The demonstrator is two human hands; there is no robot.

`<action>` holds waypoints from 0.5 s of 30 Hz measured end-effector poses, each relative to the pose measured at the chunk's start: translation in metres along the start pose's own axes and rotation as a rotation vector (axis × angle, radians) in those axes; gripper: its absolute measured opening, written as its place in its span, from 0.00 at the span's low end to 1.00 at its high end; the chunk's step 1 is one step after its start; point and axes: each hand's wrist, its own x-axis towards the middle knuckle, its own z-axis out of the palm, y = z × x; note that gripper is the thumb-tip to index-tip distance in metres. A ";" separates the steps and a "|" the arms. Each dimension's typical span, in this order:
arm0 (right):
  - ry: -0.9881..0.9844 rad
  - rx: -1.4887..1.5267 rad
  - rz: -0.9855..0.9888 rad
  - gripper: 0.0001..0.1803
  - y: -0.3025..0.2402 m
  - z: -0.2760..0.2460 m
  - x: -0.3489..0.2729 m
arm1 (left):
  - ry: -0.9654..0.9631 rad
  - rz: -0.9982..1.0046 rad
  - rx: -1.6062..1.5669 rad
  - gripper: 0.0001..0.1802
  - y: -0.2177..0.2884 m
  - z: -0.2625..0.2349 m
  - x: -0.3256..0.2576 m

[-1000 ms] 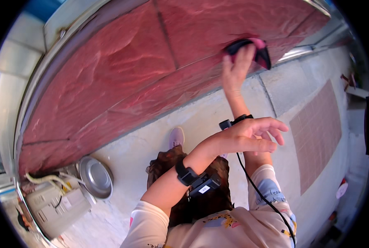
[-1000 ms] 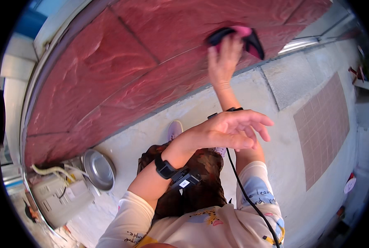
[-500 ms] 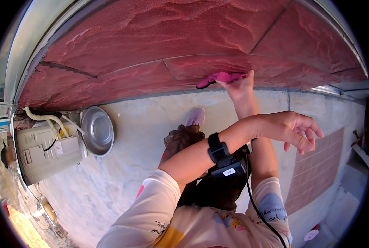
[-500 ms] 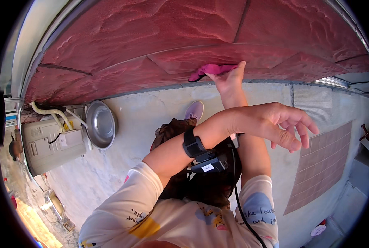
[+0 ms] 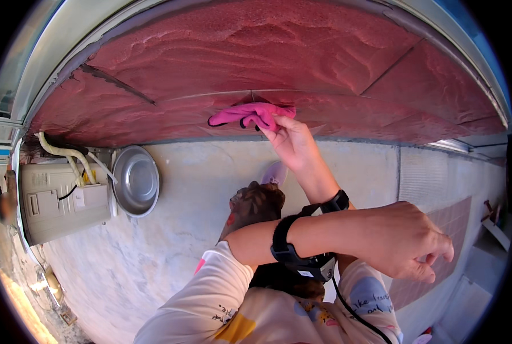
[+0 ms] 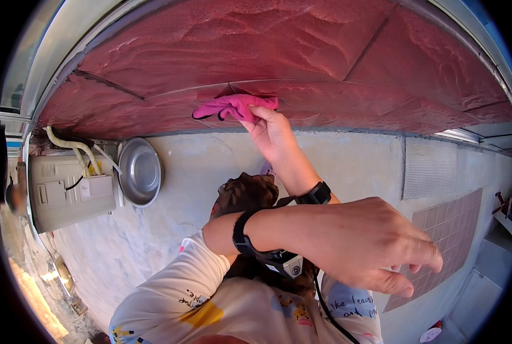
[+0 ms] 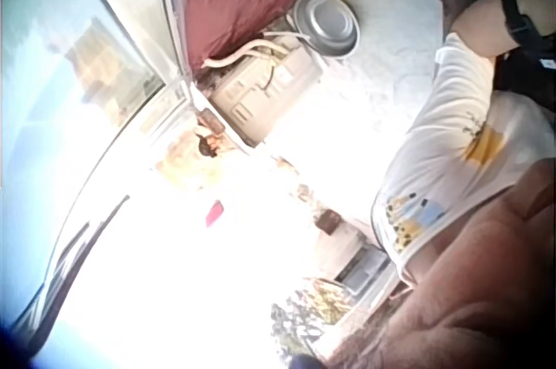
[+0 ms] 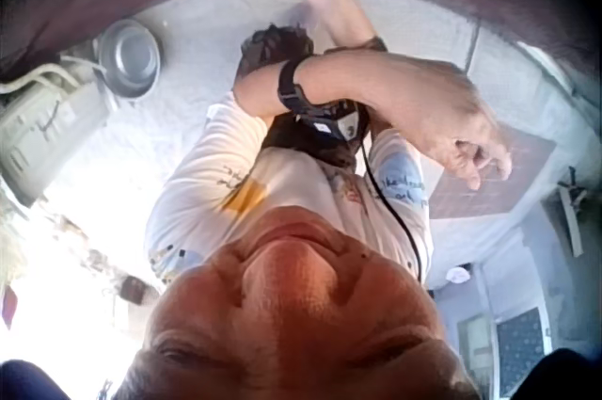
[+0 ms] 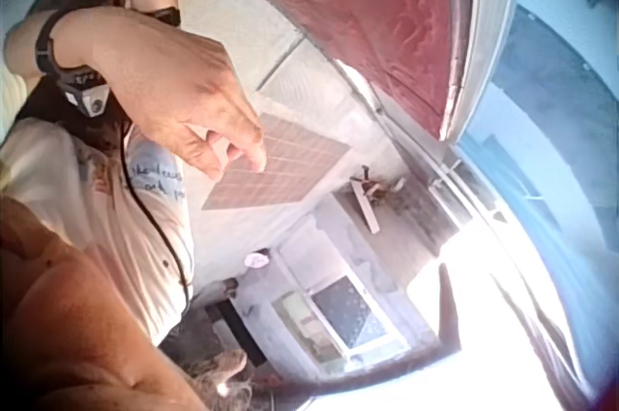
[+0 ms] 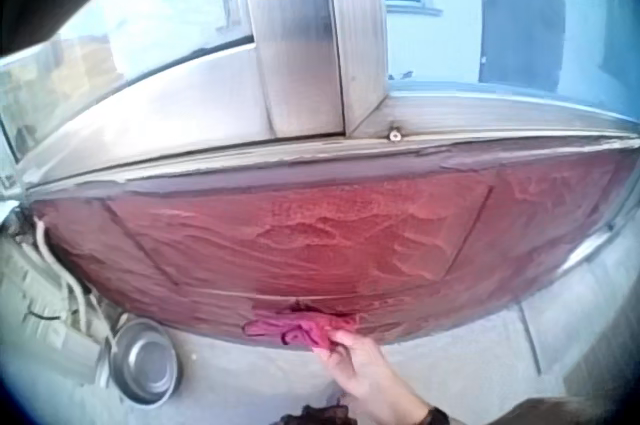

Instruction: The person wipes a red tiled wall using a cloth, moving it across the textured surface to clean it, and later turns the cloth over to continue.

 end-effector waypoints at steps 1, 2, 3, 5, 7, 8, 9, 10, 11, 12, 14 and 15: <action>-0.005 -0.009 0.004 0.12 0.001 0.005 0.002 | 0.006 0.005 0.008 0.17 0.004 -0.001 -0.001; -0.012 -0.094 -0.001 0.12 0.005 0.014 0.004 | -0.014 0.027 0.004 0.17 0.011 -0.002 -0.004; -0.019 -0.177 -0.007 0.12 0.010 0.022 0.007 | -0.036 0.049 0.000 0.18 0.017 -0.002 -0.005; -0.042 -0.199 0.025 0.11 0.026 0.034 0.022 | -0.014 0.104 -0.021 0.17 0.022 -0.001 -0.002; -0.040 -0.218 0.138 0.10 0.051 0.057 0.037 | -0.038 0.071 -0.022 0.17 0.029 -0.006 -0.005; -0.039 -0.221 0.137 0.10 0.055 0.063 0.039 | -0.038 0.074 -0.023 0.17 0.029 -0.007 -0.004; -0.055 -0.152 0.138 0.10 0.057 0.067 0.041 | -0.029 0.087 -0.017 0.18 0.028 -0.008 -0.004; -0.070 -0.085 0.137 0.10 0.056 0.068 0.042 | -0.020 0.102 -0.012 0.18 0.027 -0.009 -0.003; -0.074 -0.082 0.151 0.10 0.056 0.068 0.039 | -0.010 0.093 -0.005 0.18 0.027 -0.009 -0.006; -0.080 -0.106 0.124 0.11 0.047 0.065 0.035 | 0.028 0.095 -0.006 0.18 0.029 -0.010 -0.007; -0.077 -0.154 0.067 0.12 0.018 0.053 0.021 | 0.072 0.102 -0.005 0.19 0.032 -0.012 -0.010; -0.047 -0.187 0.018 0.12 -0.012 0.035 0.011 | 0.054 0.096 -0.045 0.19 0.027 -0.011 -0.007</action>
